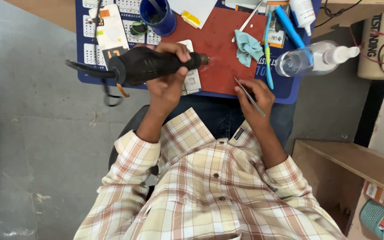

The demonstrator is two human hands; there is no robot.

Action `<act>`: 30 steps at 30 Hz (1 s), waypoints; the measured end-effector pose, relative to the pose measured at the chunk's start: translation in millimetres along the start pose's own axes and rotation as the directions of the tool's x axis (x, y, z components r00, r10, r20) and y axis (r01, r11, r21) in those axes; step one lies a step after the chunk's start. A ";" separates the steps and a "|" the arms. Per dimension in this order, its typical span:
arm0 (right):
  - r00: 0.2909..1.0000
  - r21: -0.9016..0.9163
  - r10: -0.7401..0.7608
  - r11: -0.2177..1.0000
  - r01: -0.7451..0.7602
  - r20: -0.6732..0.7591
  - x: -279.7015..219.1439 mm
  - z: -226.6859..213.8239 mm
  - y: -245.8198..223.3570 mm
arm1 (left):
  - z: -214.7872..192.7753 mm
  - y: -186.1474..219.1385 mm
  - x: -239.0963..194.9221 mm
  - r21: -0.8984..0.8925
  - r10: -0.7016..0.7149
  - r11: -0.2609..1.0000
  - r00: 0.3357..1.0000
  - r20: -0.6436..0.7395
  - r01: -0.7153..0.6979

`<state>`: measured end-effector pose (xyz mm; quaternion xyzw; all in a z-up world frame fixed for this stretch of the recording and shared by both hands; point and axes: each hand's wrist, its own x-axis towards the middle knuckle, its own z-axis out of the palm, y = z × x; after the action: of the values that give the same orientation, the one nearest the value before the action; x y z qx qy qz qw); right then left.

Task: The person uses a hot air gun and tweezers to heat and remove a small component from a white circuit board. They then wipe the board with a cloth and place the removed component on the work surface.

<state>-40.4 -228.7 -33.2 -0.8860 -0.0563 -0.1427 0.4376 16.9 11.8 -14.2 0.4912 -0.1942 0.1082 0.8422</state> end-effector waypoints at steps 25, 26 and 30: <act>0.987 0.133 -0.154 0.978 0.158 -0.040 11.3 48.5 1.5 | -28.7 -0.3 -6.2 0.143 -0.026 0.990 0.990 0.139 0.006; 0.986 0.116 -0.164 0.979 0.167 -0.039 11.7 48.1 1.0 | -27.6 -1.5 -6.4 0.128 -0.019 0.992 0.990 0.138 0.001; 0.983 0.104 -0.180 0.978 0.183 -0.035 11.0 48.5 1.7 | -26.7 -4.1 -7.9 0.083 0.001 0.996 0.989 0.145 -0.013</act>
<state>-19.6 -191.7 -59.2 -0.8507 -0.1389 -0.1899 0.4701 17.2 33.0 -32.7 0.5318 -0.2516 0.0831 0.8043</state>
